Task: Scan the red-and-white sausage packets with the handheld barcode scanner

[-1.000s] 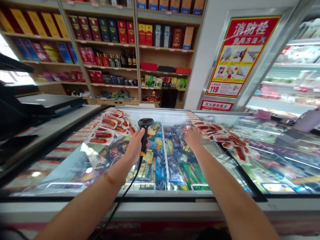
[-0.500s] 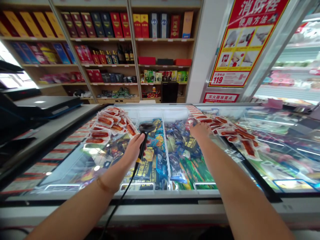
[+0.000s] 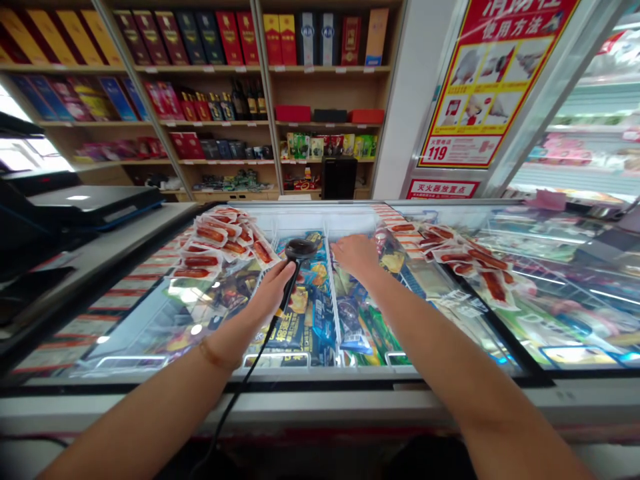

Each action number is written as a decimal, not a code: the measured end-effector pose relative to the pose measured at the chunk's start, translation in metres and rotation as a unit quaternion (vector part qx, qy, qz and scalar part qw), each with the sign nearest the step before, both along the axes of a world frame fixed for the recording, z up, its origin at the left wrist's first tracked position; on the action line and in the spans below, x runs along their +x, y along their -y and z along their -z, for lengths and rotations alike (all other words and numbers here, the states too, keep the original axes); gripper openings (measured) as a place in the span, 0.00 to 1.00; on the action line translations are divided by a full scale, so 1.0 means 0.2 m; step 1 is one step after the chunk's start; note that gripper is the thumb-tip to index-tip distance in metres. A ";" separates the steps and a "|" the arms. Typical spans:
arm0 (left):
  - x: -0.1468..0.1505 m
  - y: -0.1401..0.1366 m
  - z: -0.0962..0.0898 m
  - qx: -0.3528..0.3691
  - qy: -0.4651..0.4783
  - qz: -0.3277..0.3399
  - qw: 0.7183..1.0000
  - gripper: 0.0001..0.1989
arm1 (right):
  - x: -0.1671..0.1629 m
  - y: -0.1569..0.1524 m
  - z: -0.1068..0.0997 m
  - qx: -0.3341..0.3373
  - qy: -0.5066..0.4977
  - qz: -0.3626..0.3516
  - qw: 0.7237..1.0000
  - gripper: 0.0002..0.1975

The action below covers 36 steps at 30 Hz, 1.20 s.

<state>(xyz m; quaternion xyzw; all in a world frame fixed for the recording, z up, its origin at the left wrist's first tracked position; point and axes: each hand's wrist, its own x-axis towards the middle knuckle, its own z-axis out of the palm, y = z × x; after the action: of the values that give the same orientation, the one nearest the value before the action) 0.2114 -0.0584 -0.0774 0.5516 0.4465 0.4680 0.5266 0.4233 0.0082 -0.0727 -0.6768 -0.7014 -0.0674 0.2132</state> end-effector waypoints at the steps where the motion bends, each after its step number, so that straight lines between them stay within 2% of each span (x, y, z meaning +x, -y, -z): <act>1: 0.00 0.00 0.00 -0.003 0.002 -0.004 1.000 0.22 | 0.02 -0.02 0.01 0.030 -0.021 -0.004 0.999 0.17; 3: -0.01 -0.01 0.01 -0.010 0.011 -0.010 1.000 0.22 | 0.10 -0.05 0.07 0.073 -0.057 -0.004 0.996 0.17; 4: -0.02 -0.01 0.01 -0.013 0.016 -0.011 1.000 0.22 | 0.15 -0.07 0.11 0.067 -0.072 0.002 0.995 0.19; 8: -0.02 -0.02 0.01 -0.021 0.026 -0.012 0.999 0.23 | 0.30 -0.12 0.21 -0.050 -0.112 -0.007 0.992 0.19; 12: -0.02 -0.02 0.01 -0.023 0.033 -0.012 0.999 0.24 | 0.35 -0.09 0.20 -0.089 -0.081 -0.087 0.989 0.17; 14: -0.02 -0.02 0.01 -0.024 0.036 -0.012 0.999 0.24 | 0.35 -0.06 0.18 -0.089 -0.091 -0.085 0.988 0.18; 16: -0.03 -0.02 0.01 -0.023 0.045 -0.006 0.999 0.24 | 0.34 -0.03 0.17 -0.066 -0.116 -0.057 0.989 0.19; 19: -0.03 -0.01 0.01 -0.016 0.067 0.009 0.998 0.24 | 0.30 0.00 0.15 0.015 -0.161 -0.023 0.987 0.21; 23: -0.03 0.00 0.00 0.005 0.086 0.024 0.996 0.25 | 0.23 0.01 0.13 0.089 -0.202 -0.033 0.975 0.22; 29: -0.03 0.02 -0.02 0.025 0.101 0.055 0.993 0.24 | 0.17 0.03 0.12 0.116 -0.219 -0.037 0.968 0.23; 36: -0.04 0.03 -0.02 0.026 0.076 0.086 0.993 0.24 | 0.14 0.03 0.12 0.135 -0.251 -0.039 0.958 0.24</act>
<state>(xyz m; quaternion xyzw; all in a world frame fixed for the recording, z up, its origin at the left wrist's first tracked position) 0.2044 -0.0640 -0.0725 0.5647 0.3438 0.4729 0.5825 0.4519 0.0031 -0.0960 -0.6092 -0.6353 0.0192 0.4742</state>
